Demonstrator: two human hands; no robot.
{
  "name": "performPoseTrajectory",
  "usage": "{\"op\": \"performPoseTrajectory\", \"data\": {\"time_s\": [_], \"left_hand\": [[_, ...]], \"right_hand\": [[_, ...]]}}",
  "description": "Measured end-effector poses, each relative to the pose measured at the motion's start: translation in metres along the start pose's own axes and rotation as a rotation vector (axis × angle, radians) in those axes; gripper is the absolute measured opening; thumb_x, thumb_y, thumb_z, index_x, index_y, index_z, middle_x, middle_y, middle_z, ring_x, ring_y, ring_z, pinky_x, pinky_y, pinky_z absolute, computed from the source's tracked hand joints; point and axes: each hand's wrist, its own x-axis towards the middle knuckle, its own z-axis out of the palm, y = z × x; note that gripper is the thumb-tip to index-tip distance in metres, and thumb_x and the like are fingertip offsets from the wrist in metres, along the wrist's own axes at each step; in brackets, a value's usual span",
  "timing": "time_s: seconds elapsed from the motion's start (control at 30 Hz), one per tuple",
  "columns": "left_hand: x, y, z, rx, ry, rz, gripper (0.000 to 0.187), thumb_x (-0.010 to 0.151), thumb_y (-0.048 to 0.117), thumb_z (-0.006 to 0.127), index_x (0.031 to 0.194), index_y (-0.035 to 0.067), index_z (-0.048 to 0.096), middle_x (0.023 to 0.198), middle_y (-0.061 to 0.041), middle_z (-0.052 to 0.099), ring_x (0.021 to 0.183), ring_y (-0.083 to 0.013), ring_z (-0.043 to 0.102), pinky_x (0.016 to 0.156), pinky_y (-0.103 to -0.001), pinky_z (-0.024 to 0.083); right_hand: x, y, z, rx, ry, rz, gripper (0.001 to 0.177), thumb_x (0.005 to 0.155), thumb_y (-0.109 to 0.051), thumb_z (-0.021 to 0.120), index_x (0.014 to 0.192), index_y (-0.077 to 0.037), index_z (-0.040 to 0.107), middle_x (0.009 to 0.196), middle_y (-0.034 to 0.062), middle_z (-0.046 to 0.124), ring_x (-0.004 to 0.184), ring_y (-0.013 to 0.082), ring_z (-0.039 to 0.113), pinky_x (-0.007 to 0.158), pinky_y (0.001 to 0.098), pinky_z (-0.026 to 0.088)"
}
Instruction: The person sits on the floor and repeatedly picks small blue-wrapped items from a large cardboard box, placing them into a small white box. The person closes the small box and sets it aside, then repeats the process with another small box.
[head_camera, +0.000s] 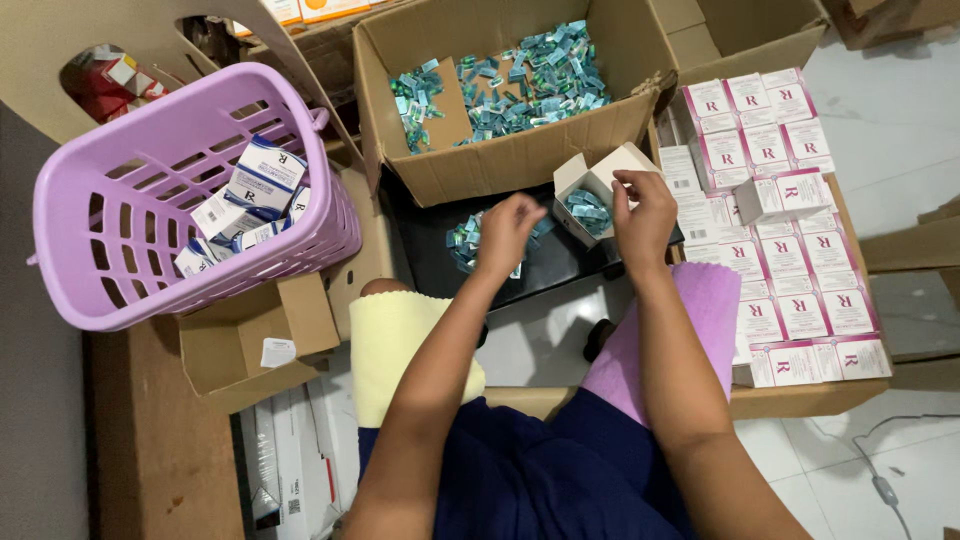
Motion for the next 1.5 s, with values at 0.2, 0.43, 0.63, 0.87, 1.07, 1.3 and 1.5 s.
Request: {"op": "performPoseTrajectory", "data": {"time_s": [0.2,0.43,0.63,0.87,1.07,1.3,1.5], "left_hand": [[0.011,0.0,0.01,-0.172,-0.086,0.012,0.017,0.094,0.014,0.073,0.107,0.004,0.071,0.099,-0.013,0.076,0.088,-0.0262,0.078,0.079,-0.035,0.06],[-0.053,-0.026,-0.054,0.28,-0.137,-0.077,0.021,0.082,0.017,0.081,0.097,0.005,0.073,0.094,-0.014,0.069,0.086,-0.0335,0.069,0.075,-0.045,0.055],[-0.07,-0.027,-0.03,0.538,-0.11,0.008,0.027,0.072,0.023,0.087,0.089,0.009,0.073,0.098,-0.01,0.063,0.099,-0.0313,0.064,0.081,-0.045,0.053],[-0.072,-0.044,-0.025,0.507,-0.11,-0.043,0.017,0.077,0.018,0.084,0.086,0.01,0.072,0.098,-0.007,0.063,0.101,-0.0285,0.064,0.084,-0.044,0.053],[-0.069,-0.037,-0.029,0.243,-0.077,-0.115,0.016,0.084,0.017,0.079,0.083,0.006,0.068,0.091,-0.009,0.067,0.085,-0.0287,0.069,0.076,-0.043,0.056],[-0.006,0.01,0.005,-0.138,-0.077,-0.018,0.019,0.091,0.018,0.076,0.093,0.001,0.067,0.086,-0.01,0.074,0.077,-0.0214,0.073,0.073,-0.034,0.057],[0.019,0.034,0.007,-0.117,-0.163,0.12,0.019,0.091,0.013,0.072,0.107,0.004,0.068,0.098,-0.01,0.072,0.085,-0.0229,0.073,0.075,-0.034,0.058]], "right_hand": [[-0.01,0.002,0.002,0.009,-0.038,-0.029,0.013,0.093,0.004,0.072,0.106,0.0,0.073,0.099,0.0154,0.071,0.082,0.0264,0.071,0.074,0.0355,0.056],[-0.059,0.006,0.073,-0.136,-0.606,-0.168,0.01,0.082,-0.004,0.071,0.092,-0.004,0.074,0.094,0.0178,0.07,0.091,0.039,0.069,0.082,0.0477,0.055],[-0.092,0.027,0.11,-0.171,-0.649,-0.161,0.014,0.075,-0.009,0.072,0.087,-0.003,0.075,0.091,0.02,0.07,0.089,0.0399,0.068,0.079,0.0497,0.054],[-0.08,0.014,0.103,-0.319,-0.627,-0.186,0.003,0.083,-0.004,0.068,0.083,-0.003,0.071,0.091,0.0189,0.07,0.09,0.0384,0.069,0.083,0.0483,0.055],[-0.026,-0.014,0.017,-0.199,-0.178,-0.159,0.008,0.089,0.0,0.072,0.097,-0.002,0.072,0.094,0.0136,0.07,0.086,0.0329,0.069,0.077,0.0436,0.055],[-0.007,-0.022,0.0,-0.165,-0.087,-0.1,0.016,0.089,0.004,0.076,0.104,-0.002,0.074,0.096,0.0139,0.069,0.08,0.0289,0.067,0.073,0.0405,0.054],[-0.018,-0.026,0.01,-0.015,-0.064,-0.207,0.02,0.088,0.007,0.073,0.105,-0.001,0.069,0.098,0.015,0.068,0.085,0.0312,0.069,0.077,0.041,0.056]]}}
